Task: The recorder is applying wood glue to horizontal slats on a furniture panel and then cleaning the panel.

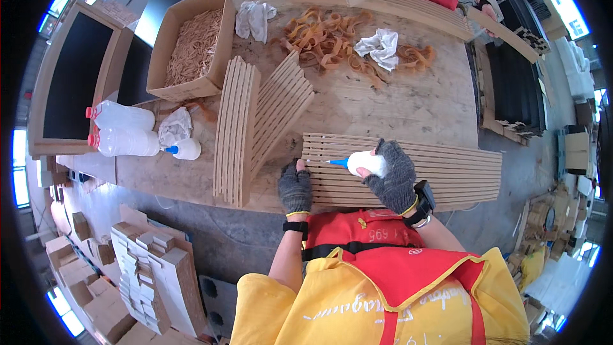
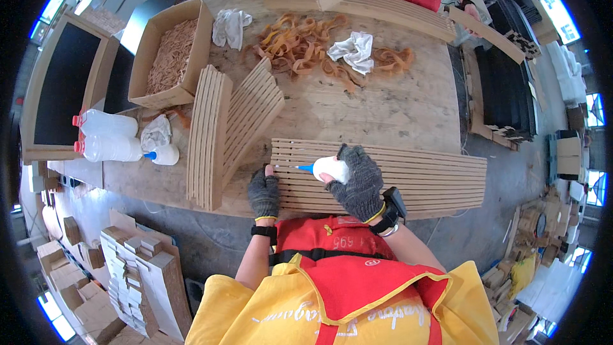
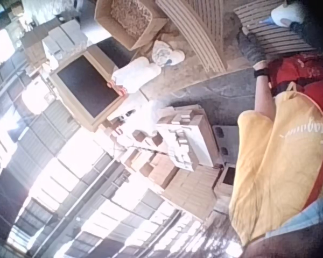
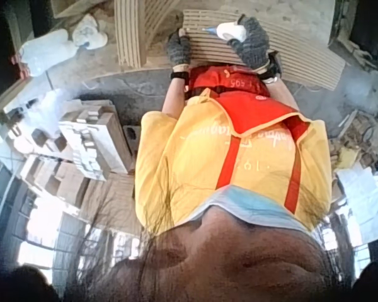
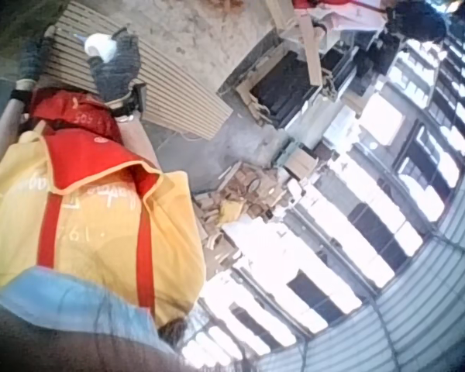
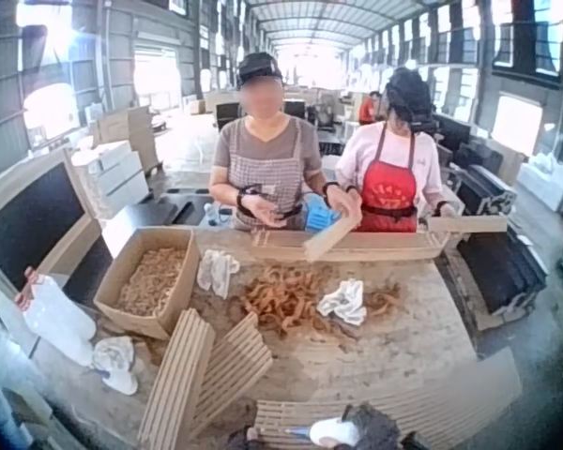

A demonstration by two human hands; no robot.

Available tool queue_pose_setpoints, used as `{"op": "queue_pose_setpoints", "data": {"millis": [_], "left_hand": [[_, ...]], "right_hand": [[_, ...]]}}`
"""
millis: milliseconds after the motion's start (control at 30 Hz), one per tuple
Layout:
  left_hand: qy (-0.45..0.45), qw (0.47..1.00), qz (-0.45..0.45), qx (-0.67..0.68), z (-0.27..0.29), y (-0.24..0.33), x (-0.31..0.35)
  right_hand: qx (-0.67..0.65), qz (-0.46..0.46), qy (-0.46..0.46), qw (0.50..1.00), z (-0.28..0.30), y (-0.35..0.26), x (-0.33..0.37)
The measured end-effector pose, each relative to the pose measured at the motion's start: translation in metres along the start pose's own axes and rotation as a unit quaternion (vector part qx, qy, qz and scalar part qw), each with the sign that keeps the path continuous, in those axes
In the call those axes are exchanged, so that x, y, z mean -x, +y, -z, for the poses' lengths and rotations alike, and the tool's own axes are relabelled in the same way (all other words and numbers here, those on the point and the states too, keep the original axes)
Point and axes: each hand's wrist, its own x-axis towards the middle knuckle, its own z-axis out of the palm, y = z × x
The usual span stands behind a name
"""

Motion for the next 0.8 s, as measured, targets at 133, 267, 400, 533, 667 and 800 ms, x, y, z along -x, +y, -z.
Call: {"op": "queue_pose_setpoints", "data": {"millis": [133,267,400,533,667,800], "left_hand": [[0.001,1.0,-0.005,0.006,0.0,-0.002,-0.001],[-0.002,1.0,-0.009,0.008,0.001,-0.001,0.0],[-0.007,1.0,0.004,-0.021,-0.002,-0.001,-0.001],[0.001,1.0,0.003,-0.013,-0.005,-0.006,-0.002],[0.014,1.0,-0.007,0.011,-0.007,-0.008,-0.001],[-0.04,0.999,0.018,-0.016,-0.002,-0.015,-0.002]], "right_hand": [[-0.013,-0.016,0.041,0.999,-0.004,0.001,0.002],[-0.035,-0.054,0.044,0.997,-0.007,0.001,0.002],[-0.065,-0.073,0.064,0.993,-0.019,0.011,0.006],[-0.068,-0.043,0.074,0.994,-0.014,0.012,0.007],[-0.032,0.023,0.108,0.993,-0.007,0.022,0.014],[-0.029,0.006,0.084,0.996,0.005,0.035,0.02]]}}
